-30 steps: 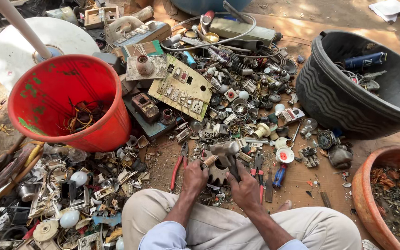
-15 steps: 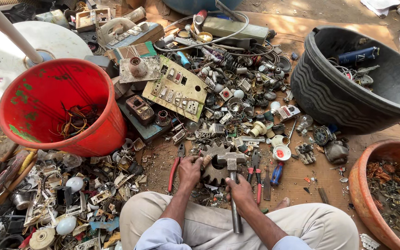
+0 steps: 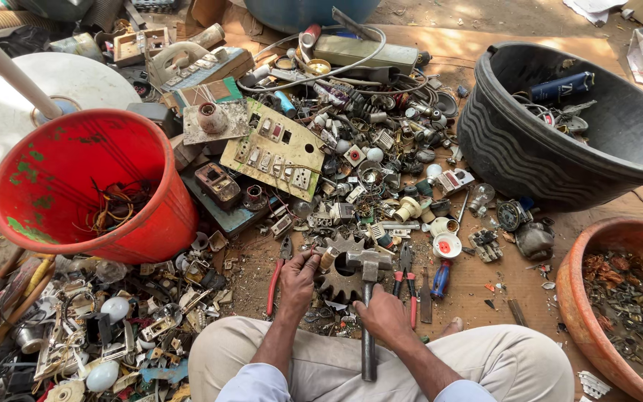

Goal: The person sits on the ground surrounded by scrap metal and uses a hammer to repeatedly strike a metal gear held in their left hand. They adjust the gear's position occasionally while continuing to hammer it.

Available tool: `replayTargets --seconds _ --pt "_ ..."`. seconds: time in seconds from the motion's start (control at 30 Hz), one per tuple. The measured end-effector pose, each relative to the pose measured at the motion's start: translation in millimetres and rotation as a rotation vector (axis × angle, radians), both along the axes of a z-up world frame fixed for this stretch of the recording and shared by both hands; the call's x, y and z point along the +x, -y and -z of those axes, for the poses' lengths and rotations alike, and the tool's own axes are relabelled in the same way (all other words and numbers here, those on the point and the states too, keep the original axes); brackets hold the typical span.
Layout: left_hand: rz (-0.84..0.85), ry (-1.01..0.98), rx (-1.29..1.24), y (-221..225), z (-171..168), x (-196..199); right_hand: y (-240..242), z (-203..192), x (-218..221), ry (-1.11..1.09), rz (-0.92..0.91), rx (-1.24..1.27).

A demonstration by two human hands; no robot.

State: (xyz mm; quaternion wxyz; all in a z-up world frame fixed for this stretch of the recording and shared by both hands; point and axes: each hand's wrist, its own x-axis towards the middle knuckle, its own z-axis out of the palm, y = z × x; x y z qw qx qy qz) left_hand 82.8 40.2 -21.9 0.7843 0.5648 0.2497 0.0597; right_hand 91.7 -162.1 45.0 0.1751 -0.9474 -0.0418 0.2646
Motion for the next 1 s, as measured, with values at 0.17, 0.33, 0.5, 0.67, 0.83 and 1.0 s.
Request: replayTargets --seconds 0.17,0.33,0.5,0.67,0.83,1.0 --pt "0.038 0.080 -0.019 0.6 -0.1 -1.9 -7.8 -27.7 4.3 -0.094 -0.100 -0.178" --pt "0.118 0.053 0.187 1.9 2.0 -2.8 -7.9 -42.5 11.3 0.104 0.063 0.121" --pt "0.250 0.248 0.335 14.1 -1.1 -4.7 -6.6 -10.0 18.8 0.059 0.109 0.812" --pt "0.242 0.130 0.039 15.2 -5.4 -6.0 -5.1 9.7 18.8 -0.069 0.190 0.895" --pt "0.227 0.044 0.062 14.4 2.6 -3.2 -8.5 11.6 9.6 0.081 0.027 0.842" --pt "0.245 -0.046 0.097 11.4 -6.6 -1.7 -11.2 10.3 9.4 0.006 0.058 0.879"
